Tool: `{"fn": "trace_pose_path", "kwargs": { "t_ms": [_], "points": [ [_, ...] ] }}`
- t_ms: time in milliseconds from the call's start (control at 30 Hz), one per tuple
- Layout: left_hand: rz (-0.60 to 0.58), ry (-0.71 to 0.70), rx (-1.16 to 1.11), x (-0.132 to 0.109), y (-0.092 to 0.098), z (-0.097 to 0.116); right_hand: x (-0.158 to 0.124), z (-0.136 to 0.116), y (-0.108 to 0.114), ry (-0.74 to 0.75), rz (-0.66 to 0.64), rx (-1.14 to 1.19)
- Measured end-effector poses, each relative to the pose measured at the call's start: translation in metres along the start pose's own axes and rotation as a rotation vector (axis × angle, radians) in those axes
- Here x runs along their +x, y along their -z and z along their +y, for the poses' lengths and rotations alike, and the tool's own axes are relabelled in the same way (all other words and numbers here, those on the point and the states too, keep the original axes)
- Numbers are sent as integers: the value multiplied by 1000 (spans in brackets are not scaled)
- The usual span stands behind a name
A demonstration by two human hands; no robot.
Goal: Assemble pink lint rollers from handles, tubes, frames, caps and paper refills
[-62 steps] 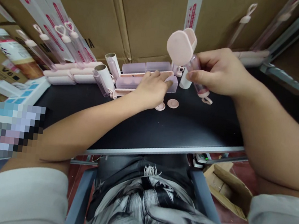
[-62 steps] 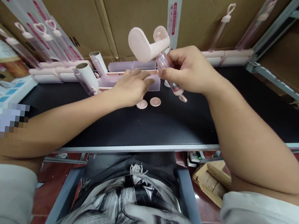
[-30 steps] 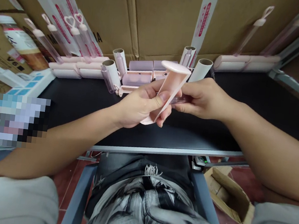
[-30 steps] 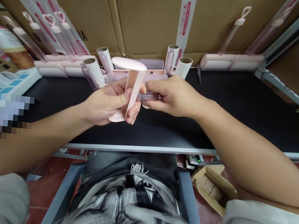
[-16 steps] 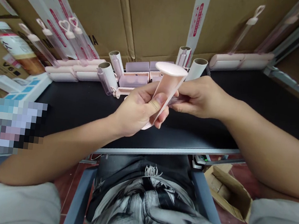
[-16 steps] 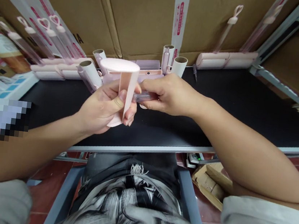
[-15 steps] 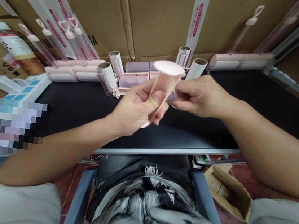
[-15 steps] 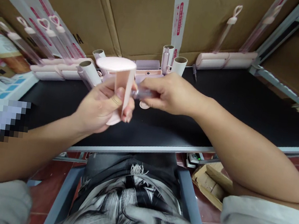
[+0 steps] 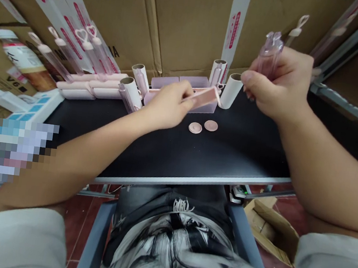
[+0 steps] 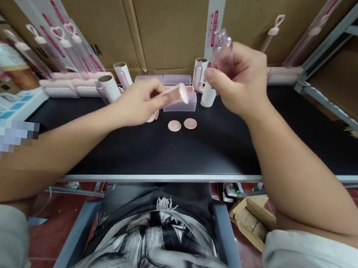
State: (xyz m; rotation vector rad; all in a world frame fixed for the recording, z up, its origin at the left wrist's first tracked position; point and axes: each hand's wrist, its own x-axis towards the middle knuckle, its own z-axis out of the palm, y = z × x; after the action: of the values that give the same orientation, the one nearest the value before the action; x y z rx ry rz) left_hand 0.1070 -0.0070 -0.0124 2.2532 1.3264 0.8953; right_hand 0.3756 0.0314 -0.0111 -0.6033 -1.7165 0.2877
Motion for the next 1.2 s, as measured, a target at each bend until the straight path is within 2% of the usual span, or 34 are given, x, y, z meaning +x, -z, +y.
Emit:
{"fn": "trace_pose_path", "kwargs": {
  "t_ms": [100, 267, 433, 567, 733, 933, 1067, 1200],
  "points": [
    [-76, -66, 385, 20, -22, 9, 1, 0, 4, -15, -65, 8],
    [-171, -112, 605, 39, -51, 14, -3, -13, 6, -78, -274, -37],
    [-233, -129, 752, 43, -56, 4, -3, -15, 8, -239, -557, -49],
    [-199, -195, 795, 40, -54, -1, -2, -5, 7, -337, -745, -155],
    [-173, -208, 816, 24, -44, 8, -5, 6, 1, -485, -807, -141],
    [-310, -248, 773, -8, -31, 15, -8, 11, -3, -579, -833, -168],
    [-322, -305, 763, -18, -40, 8, -11, 16, -4, -612, -815, -158],
    [-318, -334, 683, -35, -57, 22, -15, 20, -6, -653, -759, -96]
  ]
}}
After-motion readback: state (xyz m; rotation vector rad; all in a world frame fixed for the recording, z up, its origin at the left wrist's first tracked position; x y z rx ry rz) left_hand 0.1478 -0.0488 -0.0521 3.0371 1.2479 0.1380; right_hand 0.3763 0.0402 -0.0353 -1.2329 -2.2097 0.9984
